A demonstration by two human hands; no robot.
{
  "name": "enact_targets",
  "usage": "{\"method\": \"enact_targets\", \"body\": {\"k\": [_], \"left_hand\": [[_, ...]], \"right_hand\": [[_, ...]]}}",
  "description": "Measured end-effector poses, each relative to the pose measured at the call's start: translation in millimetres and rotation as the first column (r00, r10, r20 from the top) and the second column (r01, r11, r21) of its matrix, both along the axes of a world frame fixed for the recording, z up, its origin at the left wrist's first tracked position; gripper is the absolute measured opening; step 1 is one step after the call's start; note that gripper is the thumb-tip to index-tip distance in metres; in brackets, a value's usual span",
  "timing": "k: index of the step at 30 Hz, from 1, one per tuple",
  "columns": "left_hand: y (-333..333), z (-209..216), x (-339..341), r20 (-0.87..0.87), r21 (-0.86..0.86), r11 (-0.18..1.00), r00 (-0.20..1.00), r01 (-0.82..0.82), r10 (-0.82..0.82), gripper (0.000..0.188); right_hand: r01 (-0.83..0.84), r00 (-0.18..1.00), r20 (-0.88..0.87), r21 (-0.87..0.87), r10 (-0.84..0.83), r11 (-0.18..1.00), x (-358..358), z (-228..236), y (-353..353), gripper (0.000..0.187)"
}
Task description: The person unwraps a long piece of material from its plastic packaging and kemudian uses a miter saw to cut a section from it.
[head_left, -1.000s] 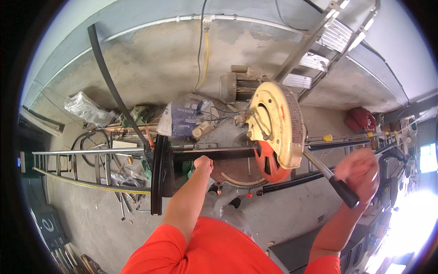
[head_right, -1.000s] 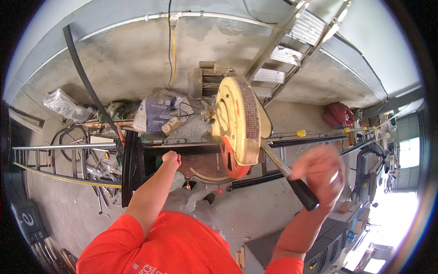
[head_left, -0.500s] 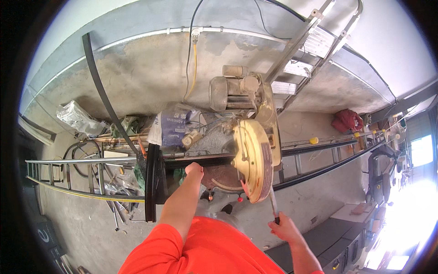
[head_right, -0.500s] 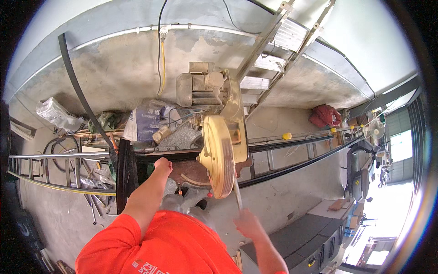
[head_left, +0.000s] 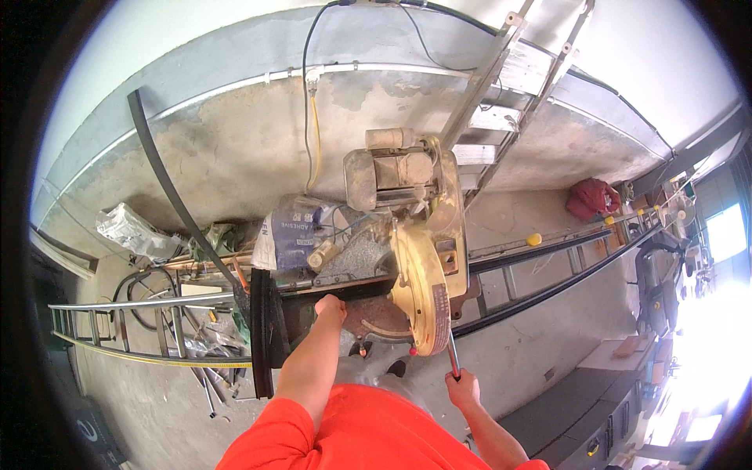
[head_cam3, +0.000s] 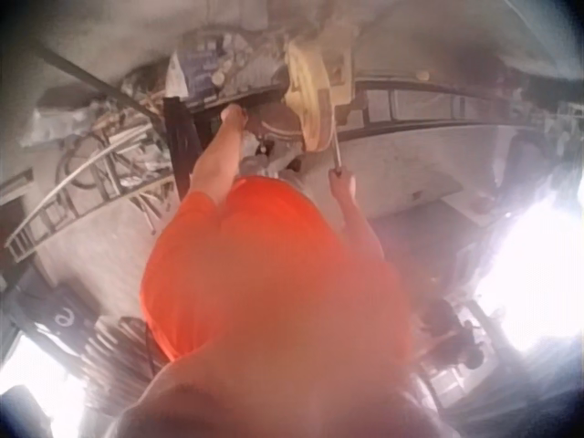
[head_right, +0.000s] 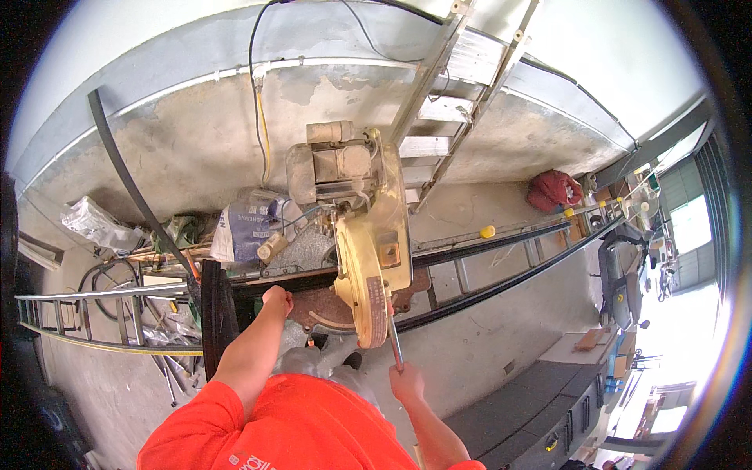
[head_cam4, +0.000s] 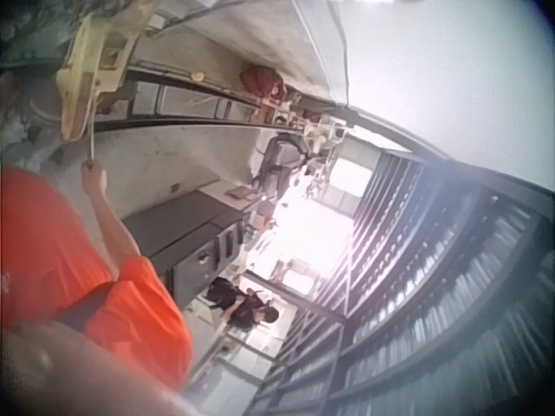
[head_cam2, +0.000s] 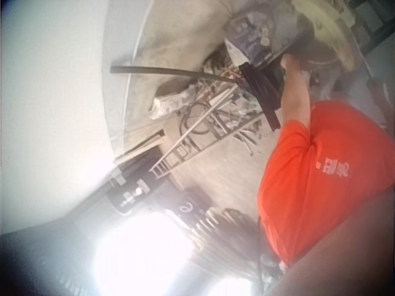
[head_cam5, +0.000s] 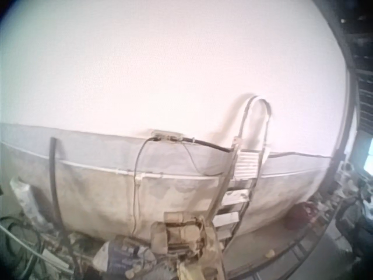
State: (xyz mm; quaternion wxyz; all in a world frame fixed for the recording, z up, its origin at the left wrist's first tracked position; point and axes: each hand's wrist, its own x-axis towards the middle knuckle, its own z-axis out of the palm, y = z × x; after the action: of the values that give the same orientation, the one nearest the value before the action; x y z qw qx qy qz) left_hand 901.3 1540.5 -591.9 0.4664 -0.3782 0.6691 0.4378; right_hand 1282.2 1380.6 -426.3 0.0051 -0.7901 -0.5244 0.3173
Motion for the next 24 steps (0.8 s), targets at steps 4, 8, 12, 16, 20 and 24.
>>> {"method": "enact_targets", "body": {"k": [4, 8, 12, 16, 20, 24], "left_hand": [[-9.0, -33.4, -10.5, 0.004, 0.075, 0.992, 0.995, -0.099, 0.099, 0.014], [0.7, -9.8, 0.1, 0.018, 0.012, 1.0, 1.0, 0.016, -0.016, 0.011], [-8.8, -14.1, -9.2, 0.041, 0.03, 0.999, 0.999, -0.029, 0.028, 0.011], [-11.6, -20.8, -10.5, 0.053, 0.092, 0.992, 0.996, -0.082, 0.077, 0.012], [-7.4, -0.6, 10.7, -0.089, 0.139, 0.975, 0.983, 0.172, -0.161, 0.018], [-23.2, 8.9, 5.7, -0.152, 0.111, 0.972, 0.97, 0.209, -0.191, 0.031]], "right_hand": [[0.0, 1.0, 0.01, -0.009, 0.0, 1.0, -0.2, -21.6, -0.1, 0.032], [0.041, 0.999, 0.013, -0.003, -0.041, 0.999, 3.3, -48.8, -3.9, 0.031], [-0.022, 1.0, -0.013, -0.001, 0.022, 1.0, 3.8, -37.8, -5.3, 0.034], [-0.147, 0.986, -0.102, -0.137, 0.134, 0.98, 5.2, 72.6, 7.7, 0.044], [-0.323, 0.942, -0.011, 0.236, 0.335, 0.916, -25.8, 224.8, 42.5, 0.057], [-0.493, 0.748, -0.031, 0.643, 0.663, 0.586, -50.5, 307.2, 105.2, 0.029]]}}
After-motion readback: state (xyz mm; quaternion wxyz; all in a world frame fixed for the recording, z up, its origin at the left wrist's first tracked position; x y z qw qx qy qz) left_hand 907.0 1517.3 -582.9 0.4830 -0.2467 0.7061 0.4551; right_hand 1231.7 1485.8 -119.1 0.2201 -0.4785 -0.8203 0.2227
